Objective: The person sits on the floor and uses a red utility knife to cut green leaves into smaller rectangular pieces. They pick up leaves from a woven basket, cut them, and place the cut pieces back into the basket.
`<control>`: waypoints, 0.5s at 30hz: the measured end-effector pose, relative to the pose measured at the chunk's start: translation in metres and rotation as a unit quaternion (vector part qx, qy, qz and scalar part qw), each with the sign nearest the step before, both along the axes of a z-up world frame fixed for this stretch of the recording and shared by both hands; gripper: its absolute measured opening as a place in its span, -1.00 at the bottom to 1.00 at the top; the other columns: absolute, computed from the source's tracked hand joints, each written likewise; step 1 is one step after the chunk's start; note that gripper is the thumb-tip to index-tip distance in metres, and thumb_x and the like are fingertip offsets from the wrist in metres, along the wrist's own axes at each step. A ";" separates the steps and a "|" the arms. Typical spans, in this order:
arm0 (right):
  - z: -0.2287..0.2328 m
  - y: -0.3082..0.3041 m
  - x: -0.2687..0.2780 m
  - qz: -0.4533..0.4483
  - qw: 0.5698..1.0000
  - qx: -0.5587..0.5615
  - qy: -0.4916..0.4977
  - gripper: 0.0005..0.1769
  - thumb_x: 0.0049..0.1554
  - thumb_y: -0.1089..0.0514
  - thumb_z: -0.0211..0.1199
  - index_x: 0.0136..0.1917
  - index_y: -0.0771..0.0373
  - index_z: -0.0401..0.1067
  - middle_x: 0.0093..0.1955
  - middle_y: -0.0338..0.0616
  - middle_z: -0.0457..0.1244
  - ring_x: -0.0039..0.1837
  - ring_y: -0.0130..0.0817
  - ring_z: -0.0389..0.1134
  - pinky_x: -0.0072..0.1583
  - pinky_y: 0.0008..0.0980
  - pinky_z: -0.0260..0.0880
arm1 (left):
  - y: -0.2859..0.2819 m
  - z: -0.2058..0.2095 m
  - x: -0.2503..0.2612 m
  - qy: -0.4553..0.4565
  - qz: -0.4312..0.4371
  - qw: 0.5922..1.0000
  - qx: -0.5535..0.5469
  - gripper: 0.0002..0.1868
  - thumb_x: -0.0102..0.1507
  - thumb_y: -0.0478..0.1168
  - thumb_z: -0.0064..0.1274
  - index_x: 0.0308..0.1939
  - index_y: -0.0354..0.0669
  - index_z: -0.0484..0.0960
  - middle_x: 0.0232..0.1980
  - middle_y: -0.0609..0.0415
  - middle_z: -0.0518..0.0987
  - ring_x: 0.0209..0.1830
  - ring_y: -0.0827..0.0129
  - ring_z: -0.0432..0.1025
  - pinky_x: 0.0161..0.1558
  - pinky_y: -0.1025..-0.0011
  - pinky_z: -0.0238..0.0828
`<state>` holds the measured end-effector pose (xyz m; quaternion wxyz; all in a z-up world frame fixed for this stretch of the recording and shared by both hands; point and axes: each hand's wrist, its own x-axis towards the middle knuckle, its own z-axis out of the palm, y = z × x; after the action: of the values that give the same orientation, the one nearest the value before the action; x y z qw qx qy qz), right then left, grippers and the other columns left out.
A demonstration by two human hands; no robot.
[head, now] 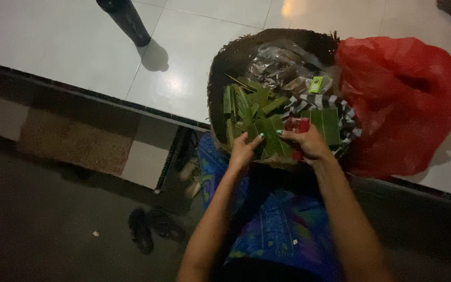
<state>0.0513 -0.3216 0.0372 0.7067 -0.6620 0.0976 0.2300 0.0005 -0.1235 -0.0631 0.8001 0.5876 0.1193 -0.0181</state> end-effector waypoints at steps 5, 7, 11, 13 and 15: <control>-0.026 -0.001 0.000 -0.034 0.999 0.035 -0.020 -0.62 0.02 0.35 0.46 0.08 0.27 0.41 -0.02 -0.29 0.26 0.01 -0.40 0.33 0.10 -0.33 0.38 | 0.000 0.037 -0.004 0.140 -0.018 0.981 -0.134 -0.61 0.35 -0.21 0.15 0.20 -0.25 0.46 -0.11 0.01 0.66 -0.30 0.39 0.52 -0.34 0.41 0.43; -0.030 -0.001 -0.001 -0.047 0.998 0.023 -0.026 -0.62 0.02 0.36 0.46 0.09 0.27 0.43 -0.01 -0.28 0.26 0.02 -0.38 0.33 0.11 -0.32 0.38 | 0.000 0.050 -0.006 0.131 -0.018 0.984 -0.117 -0.61 0.33 -0.22 0.15 0.20 -0.24 0.47 -0.12 0.03 0.68 -0.29 0.42 0.53 -0.33 0.42 0.46; -0.033 0.004 -0.006 -0.064 0.997 0.032 -0.019 -0.61 -0.01 0.35 0.44 0.09 0.26 0.44 0.01 -0.24 0.31 0.06 -0.34 0.37 0.15 -0.28 0.43 | 0.000 0.057 -0.009 0.019 -0.047 0.998 -0.048 -0.62 0.28 -0.25 0.21 0.14 -0.36 0.59 -0.12 0.04 0.68 -0.26 0.42 0.56 -0.27 0.43 0.54; -0.032 0.005 -0.008 -0.073 0.996 0.048 -0.024 -0.59 -0.01 0.34 0.44 0.11 0.25 0.43 0.03 -0.25 0.31 0.09 -0.35 0.38 0.17 -0.28 0.43 | 0.001 0.052 -0.006 -0.005 -0.047 0.999 0.004 -0.63 0.25 -0.27 0.24 0.09 -0.38 0.61 -0.11 0.02 0.69 -0.25 0.41 0.58 -0.24 0.42 0.58; -0.028 0.007 -0.010 -0.079 0.993 0.071 -0.042 -0.58 0.01 0.34 0.46 0.13 0.24 0.42 0.06 -0.27 0.30 0.12 -0.38 0.36 0.20 -0.30 0.43 | 0.001 0.046 -0.002 0.001 -0.042 0.997 0.059 -0.66 0.23 -0.27 0.27 0.03 -0.39 0.64 -0.13 -0.01 0.72 -0.27 0.40 0.60 -0.26 0.40 0.59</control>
<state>0.0409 -0.3146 0.0089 0.7716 -0.6092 0.1031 0.1515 -0.0014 -0.1228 -0.0171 0.7622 0.6386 0.0961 -0.0449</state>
